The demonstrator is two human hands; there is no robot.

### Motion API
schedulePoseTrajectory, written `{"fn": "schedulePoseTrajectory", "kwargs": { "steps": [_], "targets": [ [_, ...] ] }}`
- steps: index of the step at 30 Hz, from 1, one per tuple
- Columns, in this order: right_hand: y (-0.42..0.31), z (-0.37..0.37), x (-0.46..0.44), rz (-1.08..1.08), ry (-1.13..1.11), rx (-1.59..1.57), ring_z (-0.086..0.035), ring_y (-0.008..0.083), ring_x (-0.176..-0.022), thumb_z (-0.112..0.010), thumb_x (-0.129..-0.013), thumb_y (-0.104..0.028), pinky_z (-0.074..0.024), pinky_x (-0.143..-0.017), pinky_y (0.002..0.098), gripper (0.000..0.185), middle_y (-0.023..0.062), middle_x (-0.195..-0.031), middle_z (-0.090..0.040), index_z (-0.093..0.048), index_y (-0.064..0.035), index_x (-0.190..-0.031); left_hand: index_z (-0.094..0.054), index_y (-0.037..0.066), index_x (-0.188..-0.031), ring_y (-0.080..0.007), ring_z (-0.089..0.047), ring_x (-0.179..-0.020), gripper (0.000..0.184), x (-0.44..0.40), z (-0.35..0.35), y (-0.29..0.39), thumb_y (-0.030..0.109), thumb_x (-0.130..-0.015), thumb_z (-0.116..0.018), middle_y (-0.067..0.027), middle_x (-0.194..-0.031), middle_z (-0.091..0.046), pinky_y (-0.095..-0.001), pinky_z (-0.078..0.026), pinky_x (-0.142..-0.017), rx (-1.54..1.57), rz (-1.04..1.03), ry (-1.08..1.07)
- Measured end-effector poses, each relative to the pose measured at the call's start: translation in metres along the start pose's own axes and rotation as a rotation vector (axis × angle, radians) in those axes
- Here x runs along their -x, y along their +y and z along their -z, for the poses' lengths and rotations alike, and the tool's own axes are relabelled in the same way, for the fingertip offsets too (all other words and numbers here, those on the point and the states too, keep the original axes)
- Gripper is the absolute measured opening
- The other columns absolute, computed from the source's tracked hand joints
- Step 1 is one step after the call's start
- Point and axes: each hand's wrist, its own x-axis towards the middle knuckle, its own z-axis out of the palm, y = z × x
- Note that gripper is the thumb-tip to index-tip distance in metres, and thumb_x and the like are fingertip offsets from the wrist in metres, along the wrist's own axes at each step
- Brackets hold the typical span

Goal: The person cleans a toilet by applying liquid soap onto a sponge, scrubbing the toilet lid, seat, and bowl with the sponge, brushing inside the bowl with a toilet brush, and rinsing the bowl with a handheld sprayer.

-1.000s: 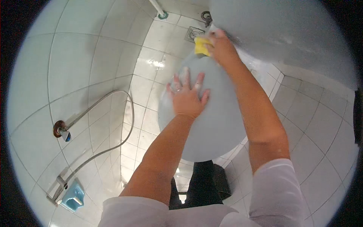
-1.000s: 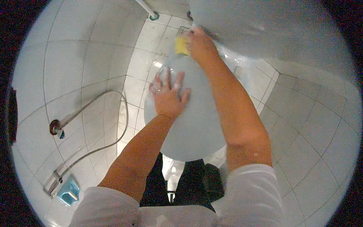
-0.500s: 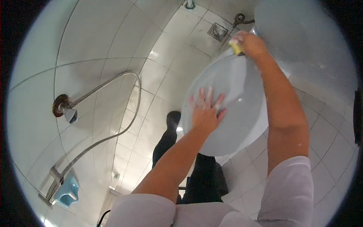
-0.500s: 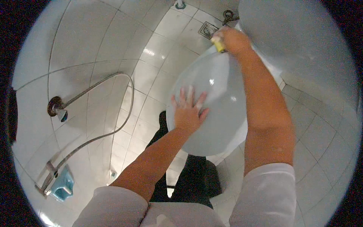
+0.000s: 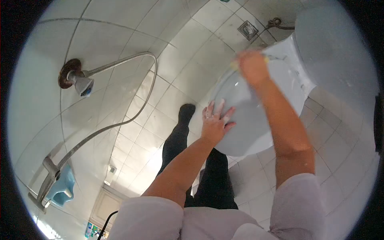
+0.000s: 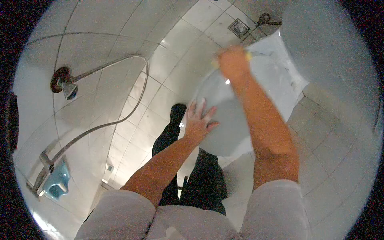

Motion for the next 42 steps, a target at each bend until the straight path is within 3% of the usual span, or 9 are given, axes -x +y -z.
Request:
{"fn": "schedulePoseTrajectory", "kwargs": {
  "steps": [4, 9, 13, 22, 26, 31, 34, 38, 42],
  "targets": [
    [-0.096, 0.041, 0.073, 0.421, -0.089, -0.3, -0.052, 0.0282, -0.095, -0.05, -0.07, -0.012, -0.0407, -0.081, 0.037, 0.024, 0.0099, -0.103, -0.055, -0.059, -0.0098, -0.092, -0.046, 0.013, -0.115, -0.0423, -0.03, -0.112, 0.058, 0.003, 0.004, -0.01, 0.035, -0.066, -0.067, -0.0224, -0.123, -0.032, -0.0494, -0.031, -0.089, 0.227, 0.083, 0.008],
    [0.048, 0.024, 0.075, -0.413, 0.242, -0.177, -0.051, 0.0288, -0.095, -0.049, -0.074, -0.008, -0.0402, -0.084, 0.0369, 0.035, 0.0137, -0.11, -0.05, -0.052, -0.0068, -0.109, -0.048, 0.009, -0.11, -0.0358, -0.034, -0.11, 0.047, 0.005, 0.009, -0.014, 0.03, -0.071, -0.062, -0.0167, -0.121, -0.035, -0.0448, -0.029, -0.091, 0.277, 0.222, -0.02],
    [0.081, 0.01, 0.061, -0.356, 0.629, 0.109, -0.051, 0.029, -0.094, -0.054, -0.072, -0.015, -0.0421, -0.078, 0.0355, 0.024, 0.0133, -0.101, -0.052, -0.058, -0.0075, -0.095, -0.048, 0.005, -0.109, -0.0358, -0.046, -0.099, 0.034, -0.028, 0.01, -0.021, 0.023, -0.08, -0.052, -0.0212, -0.105, -0.048, -0.0402, -0.036, -0.086, 0.578, 0.434, 0.056],
    [-0.102, -0.023, 0.16, 0.274, -0.245, -0.385, -0.037, 0.0293, -0.115, -0.052, -0.072, -0.029, -0.0168, -0.098, 0.0525, 0.049, 0.0129, -0.123, -0.041, -0.047, -0.0067, -0.115, -0.046, 0.003, -0.112, -0.0376, -0.045, -0.102, 0.033, -0.115, 0.047, 0.003, 0.022, -0.086, -0.041, -0.0221, -0.113, -0.046, -0.0383, -0.037, -0.086, 0.422, 0.165, 0.241],
    [0.058, -0.013, 0.123, -0.704, 0.522, -0.216, -0.038, 0.0323, -0.113, -0.047, -0.076, -0.015, -0.0299, -0.089, 0.0479, 0.043, 0.0196, -0.123, -0.04, -0.044, -0.005, -0.118, -0.046, 0.007, -0.114, -0.0355, -0.044, -0.105, 0.033, -0.126, 0.02, 0.023, 0.02, -0.084, -0.043, -0.0193, -0.121, -0.041, -0.0362, -0.037, -0.088, 0.553, 0.161, 0.089],
    [0.003, -0.027, 0.156, -0.506, -0.068, -0.222, -0.038, 0.032, -0.114, -0.04, -0.079, -0.008, -0.0235, -0.096, 0.0502, 0.032, 0.0203, -0.12, -0.043, -0.048, -0.0005, -0.11, -0.044, 0.015, -0.12, -0.0331, -0.032, -0.117, 0.039, -0.123, -0.013, 0.034, 0.029, -0.084, -0.042, -0.011, -0.13, -0.034, -0.0456, -0.026, -0.095, -0.207, -0.208, 0.116],
    [-0.104, -0.155, 0.212, -0.686, 0.008, -0.843, -0.029, 0.0359, -0.12, -0.047, -0.081, -0.021, -0.0142, -0.101, 0.0496, 0.04, 0.0235, -0.126, -0.034, -0.045, 0.002, -0.114, -0.04, 0.021, -0.124, -0.0337, -0.028, -0.12, 0.043, -0.117, -0.004, 0.047, 0.035, -0.083, -0.041, -0.0074, -0.133, -0.03, -0.0497, -0.021, -0.096, -0.428, -0.195, 0.004],
    [-0.034, -0.084, 0.248, -0.344, 0.021, -0.162, -0.038, 0.0376, -0.11, -0.052, -0.072, -0.02, -0.0189, -0.097, 0.0545, 0.042, 0.0189, -0.116, -0.045, -0.049, -0.0083, -0.112, -0.037, 0.021, -0.125, -0.0366, -0.028, -0.118, 0.047, -0.117, -0.006, 0.05, 0.034, -0.08, -0.045, -0.0095, -0.134, -0.028, -0.0505, -0.026, -0.093, -0.476, -0.211, -0.014],
    [0.091, -0.049, 0.211, -0.939, 0.523, -0.341, -0.041, 0.037, -0.103, -0.053, -0.073, -0.009, -0.033, -0.09, 0.0392, 0.042, 0.0221, -0.112, -0.042, -0.042, 0.0039, -0.111, -0.036, 0.023, -0.127, -0.0367, -0.025, -0.121, 0.049, -0.12, -0.008, 0.054, 0.034, -0.08, -0.045, -0.009, -0.135, -0.026, -0.0514, -0.023, -0.094, -0.547, -0.177, -0.022]
  ]
}}
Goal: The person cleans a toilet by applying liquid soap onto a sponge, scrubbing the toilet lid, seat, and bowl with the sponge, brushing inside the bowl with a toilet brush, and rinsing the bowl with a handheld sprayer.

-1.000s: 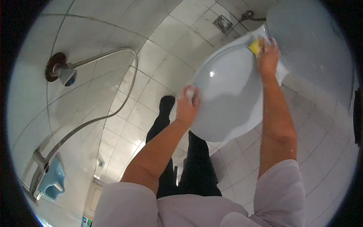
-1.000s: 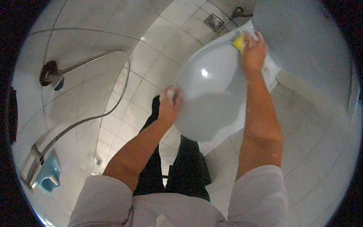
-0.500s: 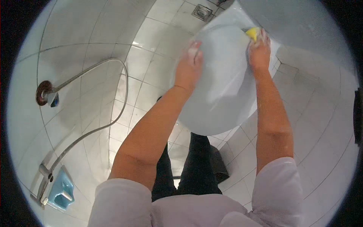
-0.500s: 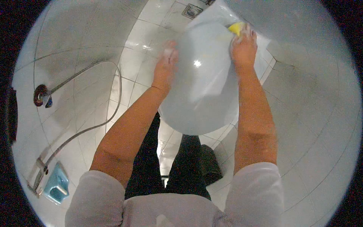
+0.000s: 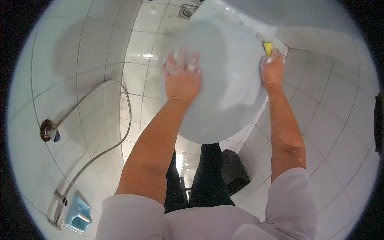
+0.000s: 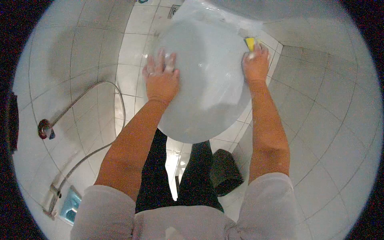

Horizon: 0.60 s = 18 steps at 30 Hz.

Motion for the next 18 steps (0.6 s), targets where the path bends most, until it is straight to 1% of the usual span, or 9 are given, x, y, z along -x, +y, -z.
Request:
{"fn": "schedulePoseTrajectory", "kwargs": {
  "steps": [2, 3, 4, 6, 9, 10, 11, 13, 18],
  "targets": [
    [-0.001, 0.001, 0.039, -0.132, -0.154, 0.001, -0.04, 0.0372, -0.104, -0.052, -0.076, -0.013, -0.0305, -0.092, 0.0425, 0.042, 0.0224, -0.112, -0.042, -0.041, 0.0054, -0.112, -0.036, 0.023, -0.127, -0.0368, -0.024, -0.121, 0.05, 0.002, -0.001, -0.001, 0.035, -0.08, -0.045, -0.0088, -0.135, -0.026, -0.0513, -0.023, -0.094, 0.018, 0.002, 0.0],
    [0.012, -0.012, 0.093, 0.023, -0.24, 0.16, -0.036, 0.0357, -0.111, -0.048, -0.079, -0.019, -0.0241, -0.097, 0.0452, 0.043, 0.0221, -0.117, -0.04, -0.04, 0.0029, -0.116, -0.036, 0.023, -0.127, -0.0368, -0.024, -0.121, 0.05, 0.002, -0.003, -0.002, 0.035, -0.08, -0.046, -0.0084, -0.135, -0.026, -0.0511, -0.023, -0.094, 0.01, 0.0, 0.012],
    [0.025, -0.031, 0.155, 0.256, -0.073, -0.116, -0.034, 0.0363, -0.115, -0.055, -0.074, -0.017, -0.0185, -0.098, 0.0514, 0.044, 0.0202, -0.116, -0.043, -0.044, -0.004, -0.115, -0.036, 0.024, -0.127, -0.0368, -0.025, -0.121, 0.049, -0.002, -0.004, -0.002, 0.035, -0.08, -0.046, -0.008, -0.135, -0.027, -0.0508, -0.023, -0.094, 0.001, 0.004, 0.029],
    [0.057, -0.081, 0.295, 0.19, -0.701, -0.21, -0.029, 0.0311, -0.12, -0.045, -0.079, -0.026, -0.0119, -0.103, 0.0429, 0.054, 0.0167, -0.123, -0.039, -0.03, -0.0035, -0.125, -0.036, 0.024, -0.127, -0.0366, -0.025, -0.121, 0.049, -0.003, -0.002, -0.001, 0.035, -0.08, -0.046, -0.0079, -0.135, -0.027, -0.0508, -0.023, -0.094, -0.003, 0.007, 0.019],
    [0.048, -0.049, 0.179, 0.376, -1.017, -0.08, -0.031, 0.0318, -0.118, -0.053, -0.074, -0.023, -0.0125, -0.102, 0.0437, 0.059, 0.0165, -0.122, -0.039, -0.029, -0.0046, -0.124, -0.036, 0.024, -0.127, -0.0357, -0.025, -0.121, 0.048, -0.004, 0.002, -0.002, 0.034, -0.081, -0.046, -0.0079, -0.134, -0.028, -0.0503, -0.023, -0.094, 0.003, 0.0, -0.013],
    [-0.021, -0.013, 0.117, 0.309, -0.596, 0.363, -0.031, 0.0334, -0.118, -0.049, -0.077, -0.026, -0.017, -0.097, 0.0542, 0.046, 0.0175, -0.122, -0.04, -0.042, -0.01, -0.12, -0.036, 0.024, -0.127, -0.0349, -0.025, -0.121, 0.048, 0.001, 0.004, -0.002, 0.033, -0.081, -0.046, -0.0081, -0.134, -0.029, -0.0497, -0.023, -0.095, 0.023, 0.013, -0.037],
    [-0.007, -0.018, 0.066, 0.135, -0.336, -0.022, -0.031, 0.0332, -0.118, -0.048, -0.078, -0.025, -0.0199, -0.096, 0.0537, 0.047, 0.0182, -0.125, -0.037, -0.041, -0.0109, -0.122, -0.036, 0.024, -0.127, -0.0349, -0.025, -0.121, 0.048, 0.008, 0.002, -0.002, 0.033, -0.081, -0.046, -0.0081, -0.134, -0.029, -0.0497, -0.023, -0.095, 0.017, 0.026, -0.055],
    [-0.021, -0.008, -0.019, 0.087, 0.039, 0.02, -0.034, 0.0323, -0.116, -0.051, -0.076, -0.023, -0.0261, -0.095, 0.0465, 0.047, 0.0159, -0.124, -0.039, -0.043, -0.0109, -0.121, -0.036, 0.019, -0.127, -0.0339, -0.027, -0.121, 0.046, 0.004, -0.003, -0.007, 0.03, -0.083, -0.044, -0.0087, -0.132, -0.031, -0.0466, -0.024, -0.096, 0.058, 0.002, 0.027],
    [-0.1, -0.036, -0.029, 0.194, -0.086, -0.02, -0.039, 0.0248, -0.114, -0.054, -0.071, -0.02, -0.027, -0.096, 0.0437, 0.04, 0.0104, -0.12, -0.046, -0.052, -0.0153, -0.111, -0.034, 0.01, -0.127, -0.0344, -0.031, -0.118, 0.045, -0.001, -0.001, -0.02, 0.025, -0.084, -0.039, -0.0107, -0.128, -0.036, -0.0436, -0.025, -0.096, 0.629, 0.295, 0.071]
  ]
}}
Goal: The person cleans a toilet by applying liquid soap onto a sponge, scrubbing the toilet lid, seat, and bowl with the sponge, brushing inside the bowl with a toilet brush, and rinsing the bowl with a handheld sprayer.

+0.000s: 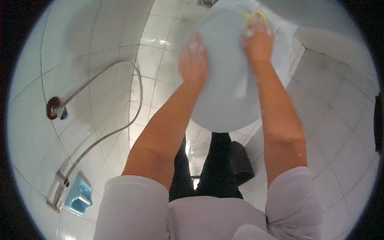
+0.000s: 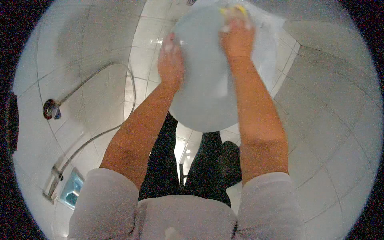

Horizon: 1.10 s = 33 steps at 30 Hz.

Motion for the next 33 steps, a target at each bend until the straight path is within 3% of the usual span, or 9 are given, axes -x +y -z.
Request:
{"fn": "schedulePoseTrajectory", "kwargs": {
  "steps": [2, 4, 6, 10, 15, 18, 21, 30, 33],
  "targets": [
    [-0.052, -0.016, 0.02, 0.269, -0.046, 0.115, -0.04, 0.0251, -0.112, -0.053, -0.073, -0.019, -0.0265, -0.097, 0.0431, 0.037, 0.0105, -0.119, -0.046, -0.052, -0.0151, -0.11, -0.033, 0.007, -0.127, -0.0346, -0.033, -0.117, 0.044, -0.005, 0.013, -0.003, 0.024, -0.086, -0.035, -0.0123, -0.127, -0.038, -0.0434, -0.026, -0.096, 0.267, 0.2, 0.011],
    [-0.101, -0.018, 0.06, 0.464, -0.106, -0.24, -0.04, 0.0271, -0.111, -0.051, -0.074, -0.019, -0.0258, -0.097, 0.0425, 0.036, 0.0097, -0.121, -0.045, -0.052, -0.0129, -0.11, -0.032, 0.008, -0.127, -0.0303, -0.041, -0.11, 0.043, -0.005, 0.033, -0.013, 0.028, -0.088, -0.029, -0.0131, -0.124, -0.041, -0.0416, -0.029, -0.094, 0.954, 0.309, 0.131],
    [-0.123, -0.05, 0.129, 0.44, -0.262, -0.242, -0.041, 0.0268, -0.11, -0.05, -0.075, -0.02, -0.0252, -0.098, 0.0424, 0.036, 0.0079, -0.121, -0.045, -0.052, -0.0134, -0.111, -0.033, 0.008, -0.126, -0.0277, -0.044, -0.105, 0.044, 0.006, 0.04, -0.038, 0.03, -0.089, -0.028, -0.0126, -0.123, -0.042, -0.0396, -0.032, -0.092, 0.885, 0.397, -0.004],
    [-0.09, 0.001, 0.223, 0.946, -0.559, -0.302, -0.041, 0.0205, -0.112, -0.05, -0.075, -0.018, -0.025, -0.098, 0.0426, 0.036, 0.0058, -0.121, -0.045, -0.052, -0.0139, -0.111, -0.036, 0.005, -0.124, -0.0228, -0.046, -0.098, 0.046, 0.047, 0.042, -0.091, 0.034, -0.089, -0.033, -0.0126, -0.12, -0.043, -0.0346, -0.037, -0.087, 0.476, 0.323, -0.292],
    [0.029, 0.032, 0.259, 0.794, -0.609, -0.277, -0.041, 0.019, -0.112, -0.049, -0.075, -0.016, -0.022, -0.099, 0.0449, 0.041, -0.0023, -0.121, -0.045, -0.048, -0.0203, -0.115, -0.045, 0.001, -0.11, -0.0333, -0.045, -0.1, 0.037, 0.122, 0.041, -0.078, 0.026, -0.087, -0.031, -0.02, -0.11, -0.047, -0.0394, -0.034, -0.088, 0.149, 0.055, -0.254],
    [0.048, 0.057, 0.24, 0.793, -0.749, 0.1, -0.037, 0.0189, -0.115, -0.048, -0.076, -0.018, -0.0209, -0.099, 0.0462, 0.043, -0.0043, -0.121, -0.045, -0.045, -0.0237, -0.118, -0.043, 0.001, -0.113, -0.0203, -0.044, -0.099, 0.042, 0.121, 0.046, -0.055, 0.035, -0.089, -0.036, -0.0106, -0.105, -0.046, -0.0341, -0.035, -0.086, 0.802, 0.786, -0.302],
    [0.034, 0.052, 0.253, 0.819, -0.629, 0.124, -0.035, 0.0212, -0.116, -0.051, -0.076, -0.024, -0.0203, -0.098, 0.0487, 0.046, -0.0038, -0.122, -0.043, -0.041, -0.0247, -0.121, -0.047, 0.005, -0.106, -0.0178, -0.045, -0.091, 0.035, 0.122, 0.033, -0.072, 0.033, -0.088, -0.039, -0.0071, -0.096, -0.049, -0.033, -0.036, -0.082, 1.107, 0.988, -0.17],
    [-0.004, 0.106, 0.261, 0.412, -0.608, 0.025, -0.036, 0.0261, -0.112, -0.068, -0.06, -0.031, -0.0284, -0.093, 0.0506, 0.063, -0.0003, -0.122, -0.039, -0.044, -0.0293, -0.119, -0.045, 0.003, -0.106, -0.0165, -0.049, -0.083, 0.034, 0.126, 0.065, -0.057, 0.032, -0.087, -0.042, -0.0061, -0.09, -0.052, -0.0316, -0.039, -0.076, 0.888, 0.825, -0.354],
    [-0.01, 0.164, 0.245, 0.515, -0.384, -0.05, -0.039, 0.0273, -0.109, -0.071, -0.055, -0.029, -0.0315, -0.09, 0.0496, 0.062, 0.0022, -0.118, -0.041, -0.049, -0.0322, -0.113, -0.042, -0.001, -0.109, -0.0186, -0.049, -0.088, 0.036, 0.105, 0.111, -0.012, 0.028, -0.087, -0.044, -0.0097, -0.097, -0.051, -0.0335, -0.04, -0.079, 0.816, 0.792, -0.435]
  ]
}}
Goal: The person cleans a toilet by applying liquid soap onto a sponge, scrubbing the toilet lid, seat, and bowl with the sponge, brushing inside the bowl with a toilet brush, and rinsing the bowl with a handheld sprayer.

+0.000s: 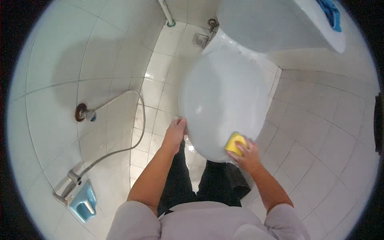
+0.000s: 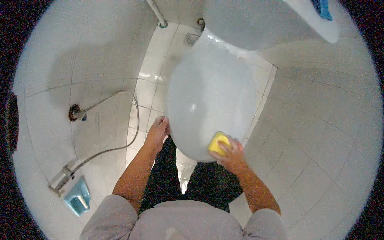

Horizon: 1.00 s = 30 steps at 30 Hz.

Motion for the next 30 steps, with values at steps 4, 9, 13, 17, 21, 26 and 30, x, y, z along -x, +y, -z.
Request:
{"fn": "schedulePoseTrajectory", "kwargs": {
  "steps": [4, 9, 13, 17, 21, 26, 30],
  "targets": [
    [0.01, 0.096, -0.01, -0.037, -0.038, -0.043, -0.044, 0.0291, -0.104, -0.071, -0.049, -0.024, -0.0353, -0.086, 0.0491, 0.067, 0.0059, -0.114, -0.044, -0.05, -0.0324, -0.112, -0.041, -0.003, -0.105, -0.0187, -0.05, -0.087, 0.034, 0.047, -0.019, 0.08, 0.024, -0.086, -0.047, -0.0103, -0.096, -0.05, -0.0333, -0.041, -0.079, 0.16, -0.075, -0.127],
    [0.037, 0.171, -0.034, -0.206, 0.061, -0.012, -0.045, 0.0318, -0.103, -0.07, -0.043, -0.019, -0.0382, -0.084, 0.044, 0.069, 0.0091, -0.113, -0.047, -0.054, -0.0266, -0.11, -0.039, -0.001, -0.1, -0.0179, -0.052, -0.081, 0.029, 0.048, -0.038, 0.137, 0.021, -0.085, -0.05, -0.0095, -0.093, -0.048, -0.0344, -0.046, -0.075, 0.361, -0.154, -0.312],
    [0.036, 0.199, -0.054, -0.281, 0.083, -0.152, -0.045, 0.0327, -0.103, -0.075, -0.039, -0.02, -0.0384, -0.085, 0.0403, 0.066, 0.0096, -0.114, -0.048, -0.058, -0.0212, -0.103, -0.032, 0.002, -0.107, -0.023, -0.05, -0.09, 0.031, 0.06, -0.055, 0.156, 0.022, -0.087, -0.044, -0.0131, -0.102, -0.043, -0.0378, -0.046, -0.076, 0.39, -0.173, -0.32],
    [0.029, 0.197, -0.054, -0.323, -0.078, -0.198, -0.044, 0.0324, -0.104, -0.078, -0.033, -0.029, -0.0373, -0.086, 0.0409, 0.073, 0.0096, -0.115, -0.048, -0.059, -0.021, -0.103, -0.025, 0.007, -0.114, -0.0281, -0.046, -0.098, 0.035, 0.065, -0.051, 0.143, 0.023, -0.088, -0.041, -0.0147, -0.11, -0.037, -0.0433, -0.045, -0.078, 0.415, -0.06, -0.321],
    [0.035, 0.182, -0.047, -0.255, -0.045, -0.265, -0.043, 0.0328, -0.105, -0.076, -0.026, -0.036, -0.0364, -0.087, 0.0415, 0.079, 0.0098, -0.115, -0.047, -0.059, -0.0205, -0.101, -0.026, 0.011, -0.1, -0.0216, -0.054, -0.083, 0.022, 0.059, -0.046, 0.126, 0.022, -0.088, -0.04, -0.0097, -0.1, -0.044, -0.039, -0.049, -0.069, 0.473, -0.076, -0.335],
    [0.034, 0.174, -0.044, -0.245, -0.048, -0.281, -0.042, 0.0338, -0.106, -0.075, -0.03, -0.039, -0.0353, -0.089, 0.0423, 0.075, 0.01, -0.116, -0.046, -0.06, -0.0196, -0.101, -0.026, 0.009, -0.107, -0.0282, -0.047, -0.095, 0.034, 0.053, -0.034, 0.123, 0.015, -0.082, -0.048, -0.013, -0.107, -0.038, -0.0456, -0.046, -0.077, 0.424, -0.044, -0.466],
    [0.03, 0.17, -0.042, -0.223, -0.032, -0.193, -0.042, 0.0348, -0.105, -0.072, -0.039, -0.042, -0.035, -0.089, 0.0435, 0.069, 0.0107, -0.117, -0.045, -0.058, -0.0193, -0.103, -0.024, 0.008, -0.111, -0.0283, -0.048, -0.096, 0.045, 0.049, -0.029, 0.116, 0.01, -0.077, -0.053, -0.0129, -0.107, -0.04, -0.0452, -0.046, -0.077, 0.432, -0.038, -0.494]
  ]
}}
